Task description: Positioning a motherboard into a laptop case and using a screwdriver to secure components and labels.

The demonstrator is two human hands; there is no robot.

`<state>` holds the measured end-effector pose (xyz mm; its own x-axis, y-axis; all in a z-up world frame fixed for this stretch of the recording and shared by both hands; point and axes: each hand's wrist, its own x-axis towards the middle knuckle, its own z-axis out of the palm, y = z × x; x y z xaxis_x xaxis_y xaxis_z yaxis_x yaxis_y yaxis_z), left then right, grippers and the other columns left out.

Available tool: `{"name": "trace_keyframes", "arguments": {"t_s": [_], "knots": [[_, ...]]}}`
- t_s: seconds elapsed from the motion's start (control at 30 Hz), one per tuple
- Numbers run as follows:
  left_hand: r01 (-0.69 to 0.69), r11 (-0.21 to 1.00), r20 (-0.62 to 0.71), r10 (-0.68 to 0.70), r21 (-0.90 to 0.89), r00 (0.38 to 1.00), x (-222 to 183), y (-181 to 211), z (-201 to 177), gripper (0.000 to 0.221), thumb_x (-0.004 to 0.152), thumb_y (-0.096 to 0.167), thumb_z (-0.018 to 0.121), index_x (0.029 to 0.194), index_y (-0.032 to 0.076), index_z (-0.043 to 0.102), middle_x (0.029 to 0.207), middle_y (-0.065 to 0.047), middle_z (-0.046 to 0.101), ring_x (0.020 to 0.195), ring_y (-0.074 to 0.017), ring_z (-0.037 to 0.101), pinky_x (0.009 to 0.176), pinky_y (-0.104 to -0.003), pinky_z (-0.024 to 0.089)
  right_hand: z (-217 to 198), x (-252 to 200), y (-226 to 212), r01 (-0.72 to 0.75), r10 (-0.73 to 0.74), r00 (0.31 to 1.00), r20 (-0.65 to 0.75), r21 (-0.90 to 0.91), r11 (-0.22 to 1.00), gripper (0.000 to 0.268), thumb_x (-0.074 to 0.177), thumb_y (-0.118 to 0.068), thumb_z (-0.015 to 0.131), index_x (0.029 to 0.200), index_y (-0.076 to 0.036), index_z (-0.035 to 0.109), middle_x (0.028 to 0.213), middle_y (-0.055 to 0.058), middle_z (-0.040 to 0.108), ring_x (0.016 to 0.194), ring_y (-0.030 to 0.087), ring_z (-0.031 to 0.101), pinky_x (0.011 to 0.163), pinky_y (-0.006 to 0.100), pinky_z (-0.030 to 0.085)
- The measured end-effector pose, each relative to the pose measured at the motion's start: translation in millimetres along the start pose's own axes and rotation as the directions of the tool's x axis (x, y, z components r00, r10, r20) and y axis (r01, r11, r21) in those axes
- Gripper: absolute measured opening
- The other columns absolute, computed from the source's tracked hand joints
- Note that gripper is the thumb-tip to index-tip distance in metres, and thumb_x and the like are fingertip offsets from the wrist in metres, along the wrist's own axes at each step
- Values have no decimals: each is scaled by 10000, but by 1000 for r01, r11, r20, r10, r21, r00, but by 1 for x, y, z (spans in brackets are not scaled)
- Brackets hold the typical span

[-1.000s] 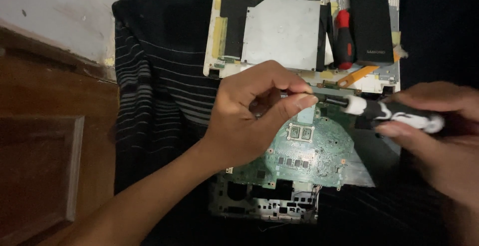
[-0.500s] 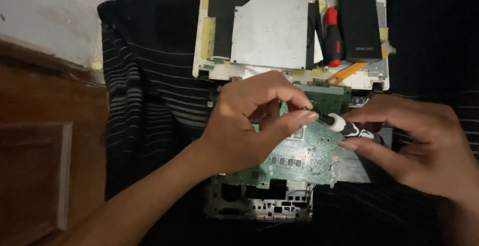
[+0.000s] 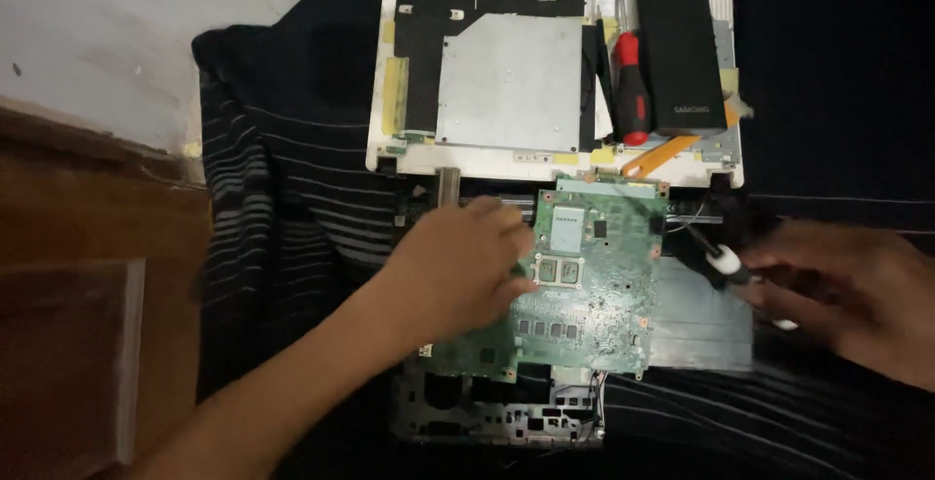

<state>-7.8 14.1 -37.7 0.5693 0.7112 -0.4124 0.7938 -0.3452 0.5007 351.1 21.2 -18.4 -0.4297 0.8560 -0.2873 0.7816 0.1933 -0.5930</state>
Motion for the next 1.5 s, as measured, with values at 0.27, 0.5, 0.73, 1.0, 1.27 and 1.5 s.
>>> {"name": "trace_keyframes", "arguments": {"t_s": [0.27, 0.5, 0.73, 1.0, 1.27, 1.5], "knots": [[-17, 963, 21, 12, 269, 1000, 9, -3, 23, 575, 992, 544, 623, 1327, 81, 562, 1253, -90, 612, 1187, -306, 574, 942, -501, 501, 7, 10, 23, -392, 491, 825, 279, -344, 853, 197, 873, -363, 769, 737, -228, 811, 726, -86, 866, 664, 27, 823, 677, 240, 561], [52, 997, 10, -53, 62, 999, 13, 4, 17, 491, 934, 382, 744, 1292, 121, 534, 1308, -76, 636, 1182, -318, 604, 964, -547, 450, 8, 19, -4, -371, 572, 747, 338, -501, 781, 114, 851, -354, 693, 828, -277, 773, 807, -76, 825, 730, 82, 757, 678, 277, 514], [221, 952, 63, -212, -214, 975, 0, 10, -9, 528, 900, 211, 761, 1359, 143, 509, 1066, -58, 717, 980, -275, 690, 1051, -486, 399, 0, 23, -28, -384, 567, 713, 412, -447, 808, 109, 884, -366, 734, 886, -274, 792, 903, -151, 887, 812, 2, 826, 726, 208, 600], [284, 916, 142, -252, -284, 957, -22, 9, -35, 645, 932, 163, 733, 1499, 153, 425, 907, -21, 702, 788, -217, 650, 696, -402, 530, 1, 27, -43, -403, 579, 677, 454, -430, 808, 130, 911, -349, 718, 912, -279, 828, 924, -152, 886, 816, -2, 814, 721, 201, 580], [-152, 956, -471, 16, -253, 882, -87, -10, -46, 466, 855, 201, 811, 1285, 121, 649, 1020, -31, 691, 938, -194, 656, 818, -336, 510, 24, 25, -32, -96, 374, 798, 473, -512, 854, 124, 915, -405, 623, 931, -325, 717, 912, -109, 762, 802, 118, 737, 671, 345, 518], [-177, 901, -624, -123, -396, 772, -109, -2, -59, 354, 925, 183, 651, 1242, 25, 667, 1250, -87, 719, 1180, -213, 680, 1007, -332, 502, 25, 28, -49, -160, 487, 752, 445, -593, 789, 126, 931, -385, 630, 986, -281, 674, 975, -61, 725, 837, 177, 722, 680, 380, 519]]}}
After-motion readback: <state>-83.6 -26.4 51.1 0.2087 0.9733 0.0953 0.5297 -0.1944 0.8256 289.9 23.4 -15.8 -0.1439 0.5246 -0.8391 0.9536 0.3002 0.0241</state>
